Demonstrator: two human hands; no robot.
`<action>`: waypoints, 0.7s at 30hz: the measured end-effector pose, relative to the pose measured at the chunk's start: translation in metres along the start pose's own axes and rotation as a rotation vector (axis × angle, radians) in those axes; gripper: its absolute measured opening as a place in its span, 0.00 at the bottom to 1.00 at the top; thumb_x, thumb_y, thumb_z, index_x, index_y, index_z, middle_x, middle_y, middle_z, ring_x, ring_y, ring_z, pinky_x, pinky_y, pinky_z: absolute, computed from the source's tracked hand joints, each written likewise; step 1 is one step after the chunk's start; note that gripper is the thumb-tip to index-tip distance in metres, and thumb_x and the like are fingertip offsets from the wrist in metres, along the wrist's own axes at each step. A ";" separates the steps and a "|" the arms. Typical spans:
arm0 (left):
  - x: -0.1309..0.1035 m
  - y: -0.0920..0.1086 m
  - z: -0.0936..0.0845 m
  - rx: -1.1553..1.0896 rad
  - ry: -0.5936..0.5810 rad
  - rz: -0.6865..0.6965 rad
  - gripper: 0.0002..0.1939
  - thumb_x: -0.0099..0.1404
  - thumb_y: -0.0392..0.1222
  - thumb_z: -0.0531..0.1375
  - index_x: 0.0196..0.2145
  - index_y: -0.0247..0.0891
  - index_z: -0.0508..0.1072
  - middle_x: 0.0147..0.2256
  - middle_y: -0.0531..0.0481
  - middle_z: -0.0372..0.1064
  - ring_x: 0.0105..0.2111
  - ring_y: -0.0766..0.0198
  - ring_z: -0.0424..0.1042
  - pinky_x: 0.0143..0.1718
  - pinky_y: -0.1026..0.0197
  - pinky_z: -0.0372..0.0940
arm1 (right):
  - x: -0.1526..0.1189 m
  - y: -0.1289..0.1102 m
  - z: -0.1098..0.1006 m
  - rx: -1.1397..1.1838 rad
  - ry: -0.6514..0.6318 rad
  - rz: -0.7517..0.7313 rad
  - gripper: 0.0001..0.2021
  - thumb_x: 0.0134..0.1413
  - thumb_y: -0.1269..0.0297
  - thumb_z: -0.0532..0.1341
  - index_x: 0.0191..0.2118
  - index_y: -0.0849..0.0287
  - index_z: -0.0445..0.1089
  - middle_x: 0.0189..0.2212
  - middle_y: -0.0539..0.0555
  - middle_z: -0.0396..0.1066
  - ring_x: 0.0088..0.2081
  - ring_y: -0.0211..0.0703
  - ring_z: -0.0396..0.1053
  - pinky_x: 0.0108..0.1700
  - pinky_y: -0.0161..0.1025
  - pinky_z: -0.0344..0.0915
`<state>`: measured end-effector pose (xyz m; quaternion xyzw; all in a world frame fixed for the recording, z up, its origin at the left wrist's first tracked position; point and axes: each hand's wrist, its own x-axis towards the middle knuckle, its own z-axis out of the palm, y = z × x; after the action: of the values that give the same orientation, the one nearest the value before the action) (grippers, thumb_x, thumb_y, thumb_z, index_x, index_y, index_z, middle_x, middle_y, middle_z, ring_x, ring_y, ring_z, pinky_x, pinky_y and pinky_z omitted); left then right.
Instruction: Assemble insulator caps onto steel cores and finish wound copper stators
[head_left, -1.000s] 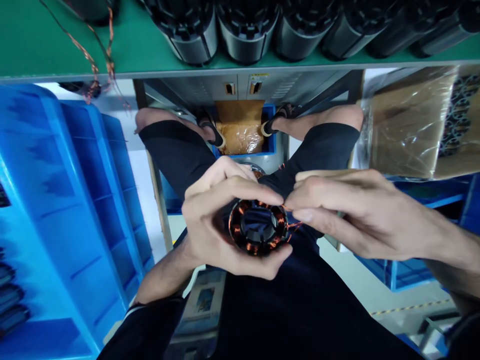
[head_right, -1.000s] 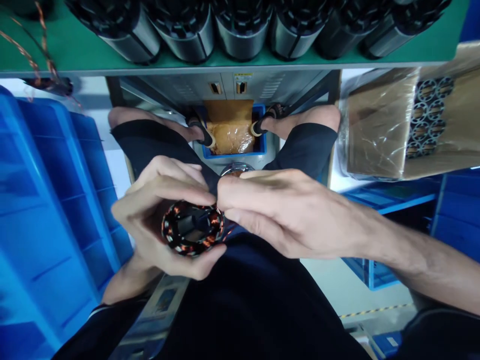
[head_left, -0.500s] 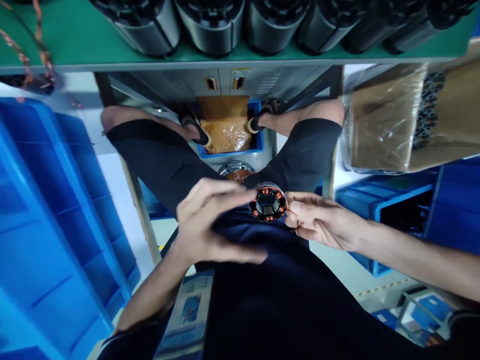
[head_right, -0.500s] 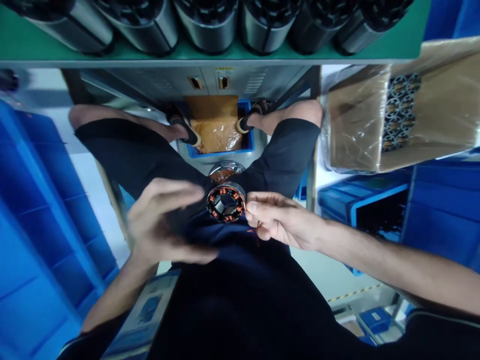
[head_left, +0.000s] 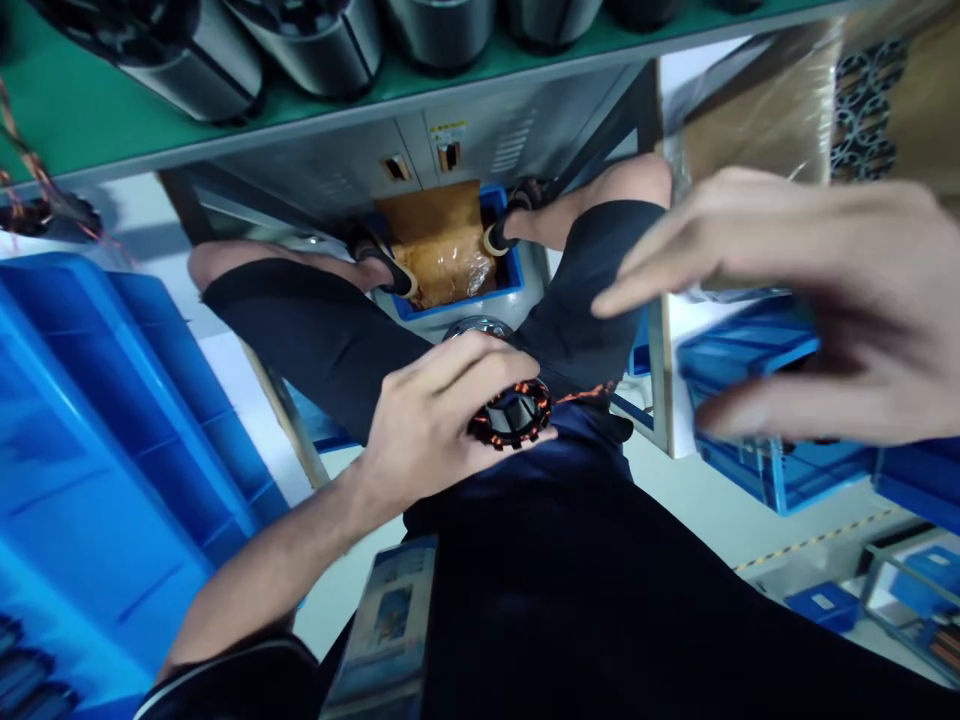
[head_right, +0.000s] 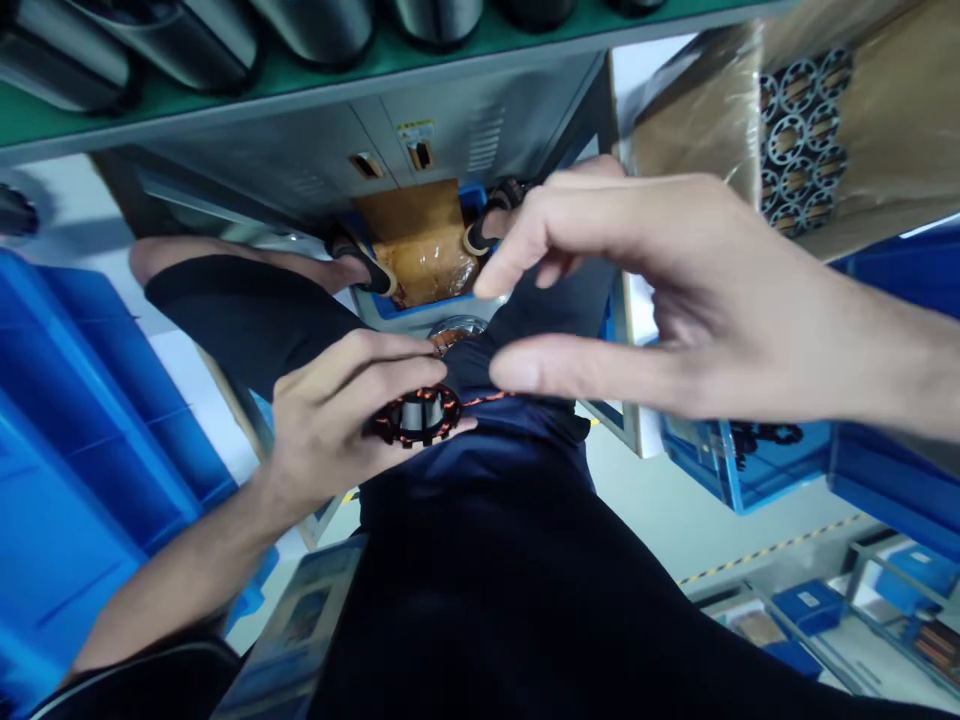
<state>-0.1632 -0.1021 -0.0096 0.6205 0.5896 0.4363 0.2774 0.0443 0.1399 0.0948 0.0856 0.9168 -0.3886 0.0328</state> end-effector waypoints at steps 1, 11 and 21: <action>0.001 -0.002 -0.002 0.129 0.054 0.149 0.17 0.72 0.45 0.79 0.54 0.44 0.83 0.50 0.44 0.87 0.47 0.54 0.88 0.49 0.56 0.83 | 0.000 0.002 -0.001 0.095 -0.083 0.056 0.24 0.79 0.37 0.68 0.64 0.47 0.82 0.54 0.53 0.85 0.52 0.44 0.82 0.54 0.44 0.79; 0.017 0.014 -0.015 0.437 0.097 0.553 0.07 0.74 0.35 0.73 0.46 0.47 0.85 0.42 0.51 0.89 0.37 0.56 0.88 0.39 0.57 0.85 | 0.003 -0.003 0.066 0.788 -0.455 0.197 0.14 0.84 0.61 0.64 0.39 0.55 0.70 0.25 0.40 0.65 0.22 0.30 0.62 0.27 0.30 0.63; -0.041 -0.013 -0.022 -1.213 -0.324 -0.665 0.35 0.64 0.75 0.76 0.51 0.42 0.83 0.41 0.46 0.82 0.33 0.56 0.79 0.39 0.57 0.69 | 0.013 -0.025 0.004 -0.257 0.187 -0.491 0.16 0.83 0.77 0.62 0.37 0.55 0.72 0.23 0.43 0.63 0.24 0.38 0.58 0.27 0.45 0.57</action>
<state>-0.1860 -0.1436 -0.0189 0.2008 0.3522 0.4820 0.7767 0.0272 0.1212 0.1080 -0.1083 0.9508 -0.2561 -0.1363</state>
